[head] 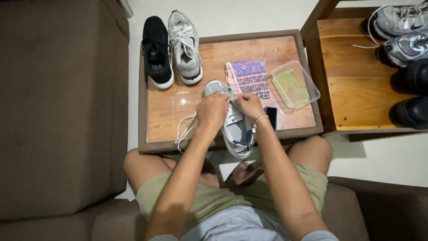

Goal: Cleaning a white sneaker with a blue sponge and then lacing it up while sitting on a couch.

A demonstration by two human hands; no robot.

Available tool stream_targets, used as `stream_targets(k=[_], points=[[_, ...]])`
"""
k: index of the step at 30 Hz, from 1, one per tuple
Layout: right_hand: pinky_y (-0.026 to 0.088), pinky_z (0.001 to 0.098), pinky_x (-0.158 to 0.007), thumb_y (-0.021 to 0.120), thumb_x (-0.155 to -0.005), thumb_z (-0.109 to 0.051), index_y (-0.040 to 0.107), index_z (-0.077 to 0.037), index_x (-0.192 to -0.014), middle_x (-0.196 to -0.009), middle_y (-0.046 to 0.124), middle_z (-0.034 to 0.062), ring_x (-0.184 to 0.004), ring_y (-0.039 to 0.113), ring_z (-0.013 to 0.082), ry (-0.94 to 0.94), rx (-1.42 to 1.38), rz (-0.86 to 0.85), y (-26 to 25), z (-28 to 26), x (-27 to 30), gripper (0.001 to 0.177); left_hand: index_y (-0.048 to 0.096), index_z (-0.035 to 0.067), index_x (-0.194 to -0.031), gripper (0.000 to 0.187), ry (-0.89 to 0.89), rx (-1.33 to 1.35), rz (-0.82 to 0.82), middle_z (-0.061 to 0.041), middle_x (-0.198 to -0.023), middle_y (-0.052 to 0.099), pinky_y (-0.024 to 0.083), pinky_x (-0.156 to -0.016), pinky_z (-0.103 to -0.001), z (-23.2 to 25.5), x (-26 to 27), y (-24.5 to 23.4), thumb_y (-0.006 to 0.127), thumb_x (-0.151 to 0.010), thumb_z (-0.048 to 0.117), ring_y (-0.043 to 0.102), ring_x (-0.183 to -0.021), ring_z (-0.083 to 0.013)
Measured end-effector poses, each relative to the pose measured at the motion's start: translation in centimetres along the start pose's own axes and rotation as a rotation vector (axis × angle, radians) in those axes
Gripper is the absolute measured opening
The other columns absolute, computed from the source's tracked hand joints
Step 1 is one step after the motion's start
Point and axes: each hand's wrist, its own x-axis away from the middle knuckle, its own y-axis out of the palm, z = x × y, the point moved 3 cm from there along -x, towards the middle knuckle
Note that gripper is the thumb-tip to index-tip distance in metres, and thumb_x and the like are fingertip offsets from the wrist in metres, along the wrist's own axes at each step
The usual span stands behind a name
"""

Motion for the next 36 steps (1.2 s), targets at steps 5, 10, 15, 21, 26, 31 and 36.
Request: stream_targets(k=[5,10,15,21,26,31,36], points=[[0.055,0.0415,-0.089,0.072,-0.084,-0.034,0.081,-0.019,-0.103,-0.099,0.078,0.0108,-0.107,0.071,0.0284,0.062,-0.089,0.029,-0.1,-1.5,1.5,0.026,0.076,0.019,-0.089,0.015,-0.041,0.004,-0.025,-0.003,-0.082,0.067,0.059,-0.072,-0.052,-1.4,-0.6,2.9,0.065,-0.094,0.027,0.071,-0.083,-0.0284],[0.054,0.0424,-0.088,0.069,-0.085,-0.031,0.082,-0.019,-0.102,-0.097,0.077,0.0112,-0.106,0.071,0.0304,0.030,-0.033,0.028,-0.1,-1.4,1.3,0.025,0.076,0.016,-0.090,0.017,-0.030,0.025,0.023,-0.007,-0.083,0.069,0.060,-0.076,-0.052,-0.9,-0.2,3.1,0.062,-0.094,0.025,0.072,-0.085,-0.0320],[0.054,0.0414,-0.086,0.071,-0.086,-0.035,0.082,-0.019,-0.101,-0.096,0.077,0.0112,-0.104,0.071,0.0297,0.031,-0.056,0.052,0.2,-0.9,1.1,0.024,0.076,0.019,-0.091,0.019,-0.023,0.041,0.075,-0.005,-0.083,0.070,0.060,-0.076,-0.049,-0.9,0.3,3.1,0.059,-0.094,0.029,0.072,-0.086,-0.0303],[0.054,0.0440,-0.091,0.069,-0.086,-0.034,0.081,-0.021,-0.102,-0.101,0.078,0.0111,-0.110,0.070,0.0333,0.029,-0.002,0.043,-0.3,-2.6,2.5,0.025,0.077,0.023,-0.095,0.019,-0.054,0.062,0.114,-0.004,-0.084,0.070,0.060,-0.075,-0.050,-0.4,0.6,2.2,0.060,-0.095,0.031,0.073,-0.087,-0.0300],[0.054,0.0449,-0.094,0.068,-0.086,-0.030,0.081,-0.019,-0.101,-0.101,0.078,0.0117,-0.111,0.069,0.0339,0.018,-0.003,0.062,-0.1,-2.5,2.5,0.024,0.076,0.017,-0.090,0.020,-0.028,0.052,0.098,-0.005,-0.081,0.069,0.060,-0.074,-0.050,-0.8,0.1,3.6,0.058,-0.095,0.025,0.072,-0.086,-0.0294],[0.054,0.0462,-0.095,0.069,-0.087,-0.033,0.081,-0.019,-0.103,-0.104,0.077,0.0127,-0.113,0.068,0.0353,-0.017,0.022,0.066,-0.1,-2.7,2.5,0.025,0.075,0.014,-0.087,0.016,0.008,-0.006,0.097,-0.006,-0.078,0.067,0.060,-0.070,-0.054,-0.8,-0.4,4.6,0.062,-0.092,0.021,0.071,-0.085,-0.0296],[0.052,0.0438,-0.099,0.061,-0.091,-0.042,0.081,-0.025,-0.108,-0.111,0.076,0.0096,-0.117,0.066,0.0313,0.050,-0.093,0.000,-0.6,-2.6,1.8,0.032,0.075,0.018,-0.092,0.018,0.004,0.041,0.097,-0.004,-0.085,0.067,0.060,-0.078,-0.052,-0.6,-0.4,3.7,0.058,-0.098,0.023,0.069,-0.095,-0.0280]])
